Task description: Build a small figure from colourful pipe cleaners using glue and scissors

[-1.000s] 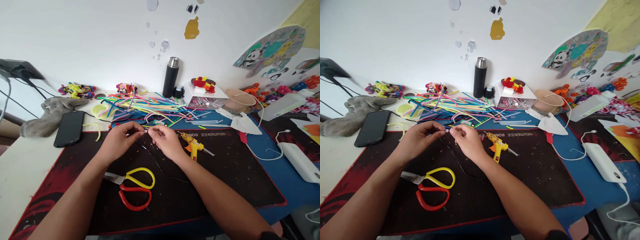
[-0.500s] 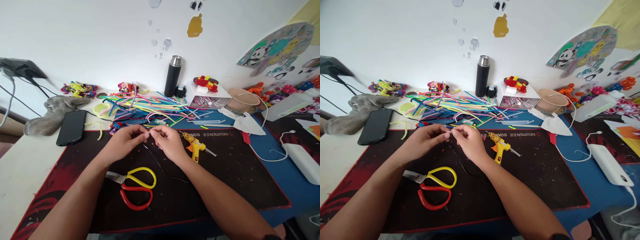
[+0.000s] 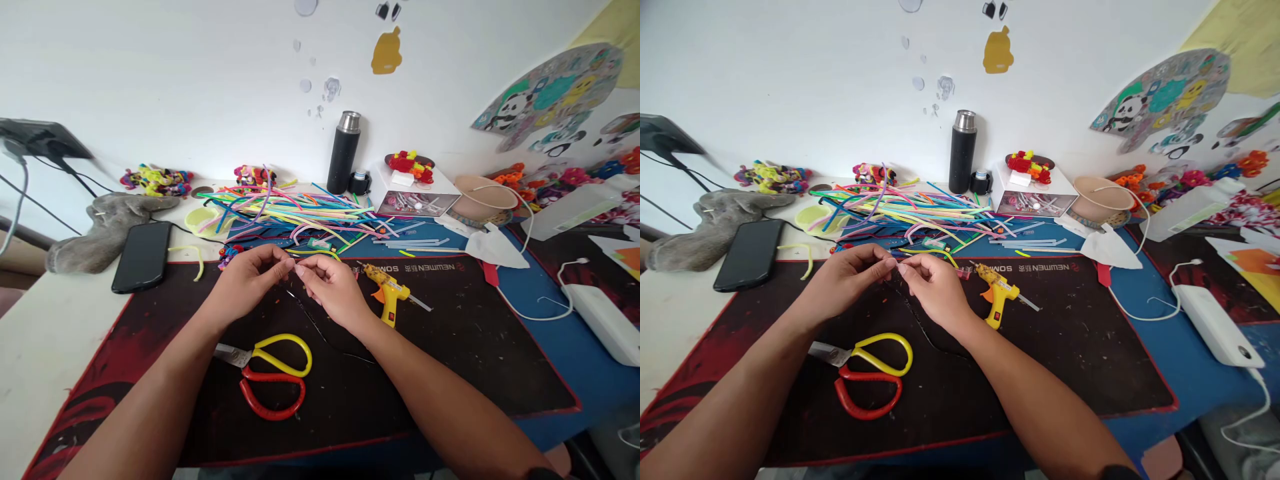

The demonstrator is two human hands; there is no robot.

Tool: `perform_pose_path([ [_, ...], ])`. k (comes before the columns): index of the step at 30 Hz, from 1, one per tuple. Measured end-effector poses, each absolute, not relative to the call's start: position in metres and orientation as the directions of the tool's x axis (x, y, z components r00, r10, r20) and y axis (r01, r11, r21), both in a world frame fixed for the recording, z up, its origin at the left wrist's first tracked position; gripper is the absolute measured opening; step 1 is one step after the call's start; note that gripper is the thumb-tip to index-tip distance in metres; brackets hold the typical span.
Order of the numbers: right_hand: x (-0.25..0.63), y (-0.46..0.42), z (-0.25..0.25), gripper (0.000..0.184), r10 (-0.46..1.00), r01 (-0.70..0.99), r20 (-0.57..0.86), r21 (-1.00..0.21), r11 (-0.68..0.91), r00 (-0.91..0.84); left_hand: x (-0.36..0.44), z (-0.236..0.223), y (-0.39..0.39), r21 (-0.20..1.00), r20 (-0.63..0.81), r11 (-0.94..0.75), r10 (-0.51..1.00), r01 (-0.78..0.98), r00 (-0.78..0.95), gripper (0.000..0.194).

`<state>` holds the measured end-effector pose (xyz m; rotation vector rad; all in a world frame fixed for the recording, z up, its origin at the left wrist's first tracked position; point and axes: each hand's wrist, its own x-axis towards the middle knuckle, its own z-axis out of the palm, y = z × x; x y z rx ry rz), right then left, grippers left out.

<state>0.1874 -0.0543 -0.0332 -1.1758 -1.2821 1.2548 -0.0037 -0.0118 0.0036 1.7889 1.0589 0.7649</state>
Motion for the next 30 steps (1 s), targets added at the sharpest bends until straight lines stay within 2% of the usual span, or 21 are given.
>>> perform_pose_path([
  [10, 0.1836, -0.0591, -0.0289, 0.036, 0.99, 0.042, -0.007, -0.999, -0.001, -0.138, -0.0055, 0.0006, -0.01, 0.925, 0.035, -0.193, 0.902, 0.328, 0.431, 0.045],
  [17, 0.1902, -0.0605, -0.0299, 0.039, 0.999, 0.013, 0.001, -1.0, 0.002, -0.046, -0.007, -0.0004, -0.0097, 0.943, -0.027, -0.141, 0.872, 0.302, 0.49, 0.047],
  [26, 0.1898, -0.0611, -0.033, 0.029, 0.998, -0.016, -0.01, -1.0, -0.011, -0.055, -0.0041, 0.0016, -0.0106, 0.931, -0.043, -0.154, 0.854, 0.331, 0.518, 0.054],
  [30, 0.1906, -0.0615, -0.0299, 0.03, 0.999, 0.004, -0.009, -1.0, -0.009, -0.044, -0.0035, 0.0028, -0.0109, 0.923, -0.054, -0.156, 0.853, 0.352, 0.519, 0.056],
])
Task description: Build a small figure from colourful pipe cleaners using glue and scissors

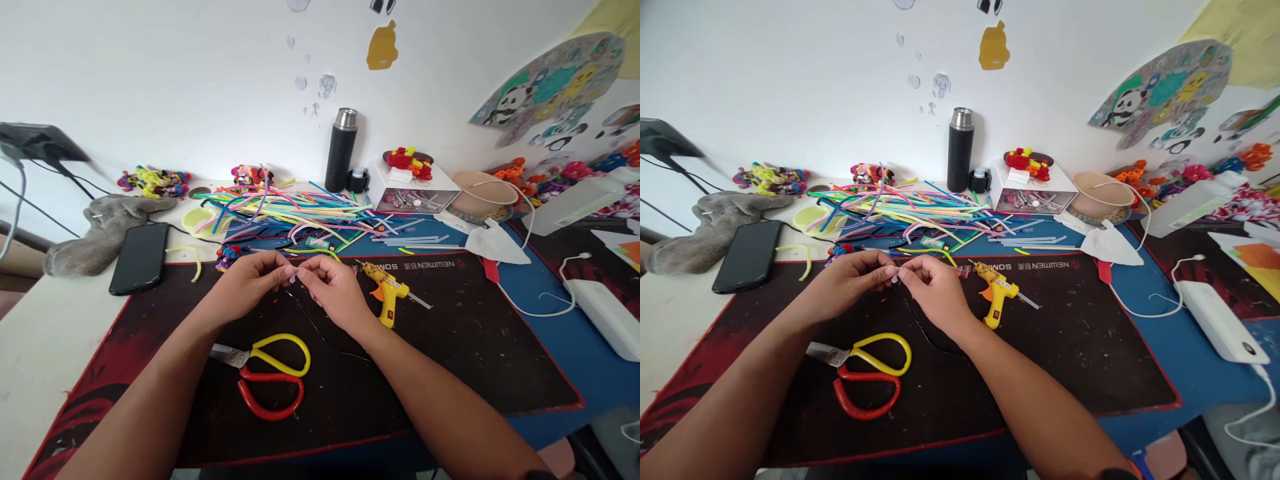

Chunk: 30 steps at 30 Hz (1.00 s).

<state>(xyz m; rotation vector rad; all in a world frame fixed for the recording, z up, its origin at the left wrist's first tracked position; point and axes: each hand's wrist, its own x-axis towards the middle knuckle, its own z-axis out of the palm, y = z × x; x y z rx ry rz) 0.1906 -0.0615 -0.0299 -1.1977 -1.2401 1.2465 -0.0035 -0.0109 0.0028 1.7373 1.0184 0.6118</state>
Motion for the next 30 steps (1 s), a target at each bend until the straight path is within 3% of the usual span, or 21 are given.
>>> perform_pose_path([
  [8, 0.1939, -0.0603, -0.0264, 0.039, 0.999, -0.023, -0.029, -0.999, -0.028, 0.028, -0.0039, -0.0047, -0.011, 0.92, -0.097, -0.142, 0.82, 0.364, 0.565, 0.044],
  [19, 0.1936, -0.0606, -0.0288, 0.042, 0.999, -0.031, -0.03, -0.999, -0.03, 0.019, -0.0016, 0.0025, -0.0102, 0.911, -0.04, -0.179, 0.858, 0.372, 0.511, 0.048],
  [26, 0.1932, -0.0599, -0.0297, 0.039, 1.0, -0.037, -0.017, -0.999, -0.016, 0.01, -0.0017, 0.0023, -0.0102, 0.911, -0.045, -0.175, 0.857, 0.373, 0.513, 0.046],
  [30, 0.1928, -0.0612, -0.0275, 0.035, 1.0, -0.044, -0.014, -0.999, -0.014, -0.004, -0.0055, -0.0025, -0.0053, 0.929, -0.047, -0.117, 0.903, 0.351, 0.427, 0.041],
])
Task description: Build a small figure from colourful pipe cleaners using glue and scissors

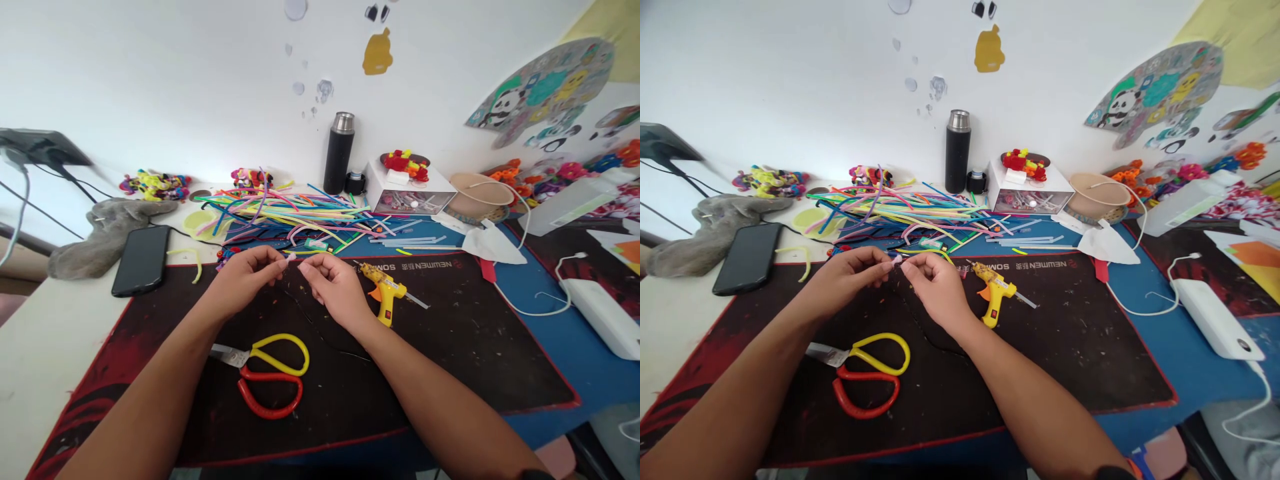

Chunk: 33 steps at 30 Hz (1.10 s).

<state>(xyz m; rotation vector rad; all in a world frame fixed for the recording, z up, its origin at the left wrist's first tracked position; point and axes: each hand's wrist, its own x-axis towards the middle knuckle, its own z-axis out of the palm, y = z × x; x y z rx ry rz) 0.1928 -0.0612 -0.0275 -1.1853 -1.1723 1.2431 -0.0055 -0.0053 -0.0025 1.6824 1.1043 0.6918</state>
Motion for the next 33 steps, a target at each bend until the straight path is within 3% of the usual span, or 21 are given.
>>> perform_pose_path([
  [4, 0.192, -0.07, -0.023, 0.027, 0.998, 0.023, 0.003, -1.0, 0.005, -0.07, -0.01, -0.006, 0.001, 0.954, -0.01, -0.084, 0.951, 0.288, 0.31, 0.04],
  [7, 0.191, -0.085, -0.021, 0.019, 0.978, 0.225, 0.051, -0.97, 0.097, -0.203, -0.013, -0.008, 0.005, 0.967, 0.005, -0.076, 0.961, 0.245, 0.275, 0.037],
  [11, 0.185, -0.108, -0.023, 0.017, 0.907, 0.478, 0.068, -0.832, 0.282, -0.416, -0.015, -0.012, 0.01, 0.976, 0.012, -0.068, 0.966, 0.205, 0.26, 0.033],
  [16, 0.174, -0.121, -0.024, 0.015, 0.786, 0.585, 0.027, -0.651, 0.483, -0.618, -0.017, -0.019, 0.014, 0.984, 0.004, -0.045, 0.972, 0.171, 0.235, 0.029],
  [19, 0.178, -0.113, -0.012, 0.014, 0.841, 0.622, 0.034, -0.657, 0.426, -0.54, -0.018, -0.021, 0.016, 0.985, 0.004, -0.045, 0.971, 0.165, 0.24, 0.029],
  [24, 0.209, -0.085, 0.014, 0.014, 0.978, 0.733, 0.073, -0.652, 0.196, -0.197, -0.016, -0.019, 0.013, 0.978, 0.01, -0.059, 0.971, 0.201, 0.237, 0.032],
  [28, 0.237, -0.066, 0.016, 0.016, 0.997, 0.842, 0.048, -0.535, 0.073, -0.055, -0.012, -0.014, 0.01, 0.972, 0.005, -0.06, 0.973, 0.228, 0.233, 0.036],
  [33, 0.252, -0.052, -0.008, 0.024, 0.998, 0.944, -0.042, -0.33, 0.032, -0.049, -0.011, -0.013, 0.008, 0.963, 0.001, -0.067, 0.97, 0.262, 0.243, 0.039],
])
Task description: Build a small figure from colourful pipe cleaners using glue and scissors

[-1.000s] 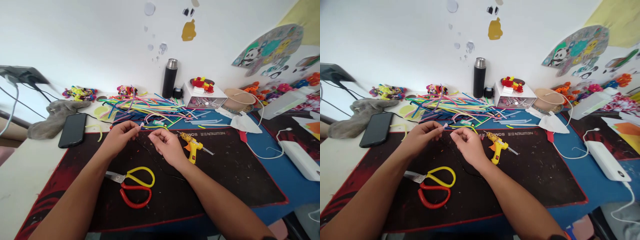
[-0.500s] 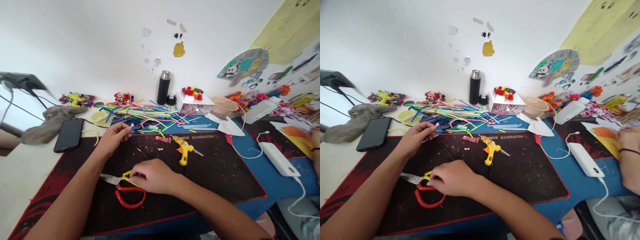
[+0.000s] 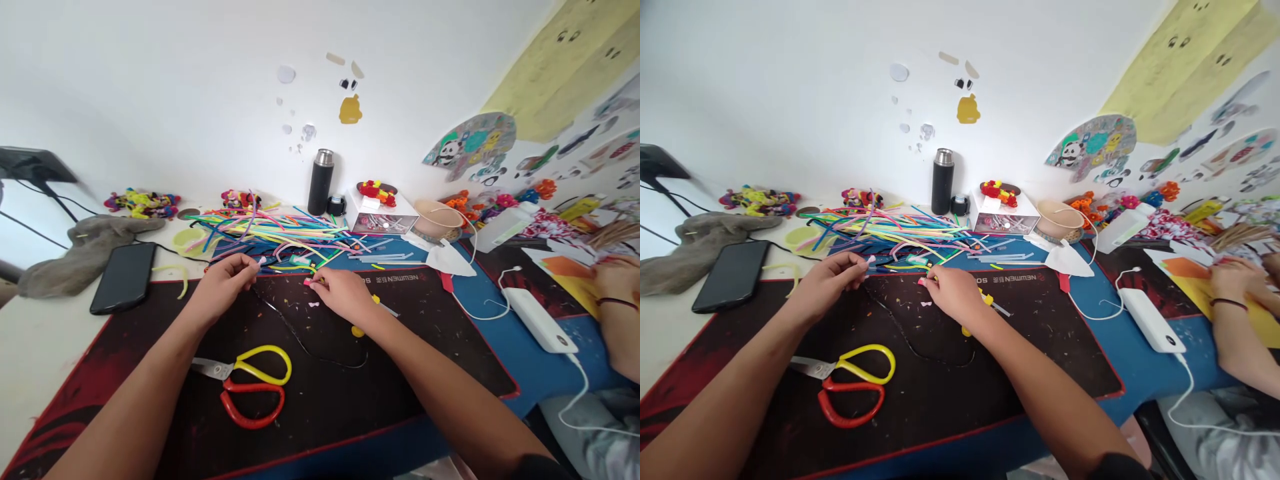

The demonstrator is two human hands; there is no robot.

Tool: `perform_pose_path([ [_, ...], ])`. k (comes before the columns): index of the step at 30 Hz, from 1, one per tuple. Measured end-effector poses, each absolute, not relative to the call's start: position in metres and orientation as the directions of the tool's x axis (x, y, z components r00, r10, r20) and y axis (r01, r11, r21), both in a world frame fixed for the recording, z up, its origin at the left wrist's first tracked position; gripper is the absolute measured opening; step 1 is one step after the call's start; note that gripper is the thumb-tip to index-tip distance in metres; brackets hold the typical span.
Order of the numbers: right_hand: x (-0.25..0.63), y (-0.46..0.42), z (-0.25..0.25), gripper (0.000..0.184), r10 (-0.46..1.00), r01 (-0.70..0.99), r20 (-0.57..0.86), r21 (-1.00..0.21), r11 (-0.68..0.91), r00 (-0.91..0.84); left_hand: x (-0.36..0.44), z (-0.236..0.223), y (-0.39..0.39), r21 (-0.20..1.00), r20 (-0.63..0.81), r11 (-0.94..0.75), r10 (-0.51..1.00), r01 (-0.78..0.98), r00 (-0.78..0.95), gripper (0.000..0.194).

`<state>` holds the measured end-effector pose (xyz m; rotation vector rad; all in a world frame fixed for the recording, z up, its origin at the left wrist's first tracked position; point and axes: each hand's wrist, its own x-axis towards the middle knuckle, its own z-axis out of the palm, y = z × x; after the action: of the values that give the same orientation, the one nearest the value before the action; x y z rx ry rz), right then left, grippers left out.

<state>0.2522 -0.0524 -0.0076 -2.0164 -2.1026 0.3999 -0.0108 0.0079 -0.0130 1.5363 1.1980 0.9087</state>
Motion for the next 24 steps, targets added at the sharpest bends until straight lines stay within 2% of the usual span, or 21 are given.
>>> perform_pose_path([
  [4, 0.251, -0.047, -0.025, 0.02, 0.997, 0.978, -0.037, -0.199, 0.062, -0.071, -0.012, -0.019, 0.01, 0.951, 0.0, -0.085, 0.961, 0.296, 0.276, 0.04],
  [9, 0.244, -0.046, -0.021, 0.026, 0.998, 0.981, -0.022, -0.187, 0.056, -0.061, -0.014, -0.024, 0.012, 0.93, 0.005, -0.114, 0.954, 0.349, 0.299, 0.041],
  [12, 0.241, -0.059, -0.006, 0.026, 0.999, 0.957, 0.028, -0.288, 0.042, -0.036, -0.015, -0.021, 0.011, 0.925, 0.013, -0.117, 0.961, 0.362, 0.278, 0.042],
  [16, 0.24, -0.093, 0.005, 0.024, 0.984, 0.859, 0.169, -0.493, 0.137, -0.06, -0.013, -0.016, 0.008, 0.922, 0.028, -0.128, 0.963, 0.366, 0.267, 0.041],
  [19, 0.242, -0.115, -0.003, 0.022, 0.982, 0.75, 0.171, -0.639, 0.171, -0.077, -0.012, -0.014, 0.007, 0.919, 0.024, -0.126, 0.964, 0.374, 0.265, 0.041],
  [22, 0.243, -0.124, -0.017, 0.017, 0.991, 0.711, 0.092, -0.691, 0.134, -0.097, -0.011, -0.014, 0.007, 0.921, 0.018, -0.12, 0.963, 0.372, 0.269, 0.043],
  [24, 0.244, -0.123, -0.022, 0.016, 0.995, 0.758, 0.044, -0.646, 0.093, -0.084, -0.011, -0.014, 0.007, 0.92, 0.012, -0.117, 0.962, 0.374, 0.271, 0.043],
])
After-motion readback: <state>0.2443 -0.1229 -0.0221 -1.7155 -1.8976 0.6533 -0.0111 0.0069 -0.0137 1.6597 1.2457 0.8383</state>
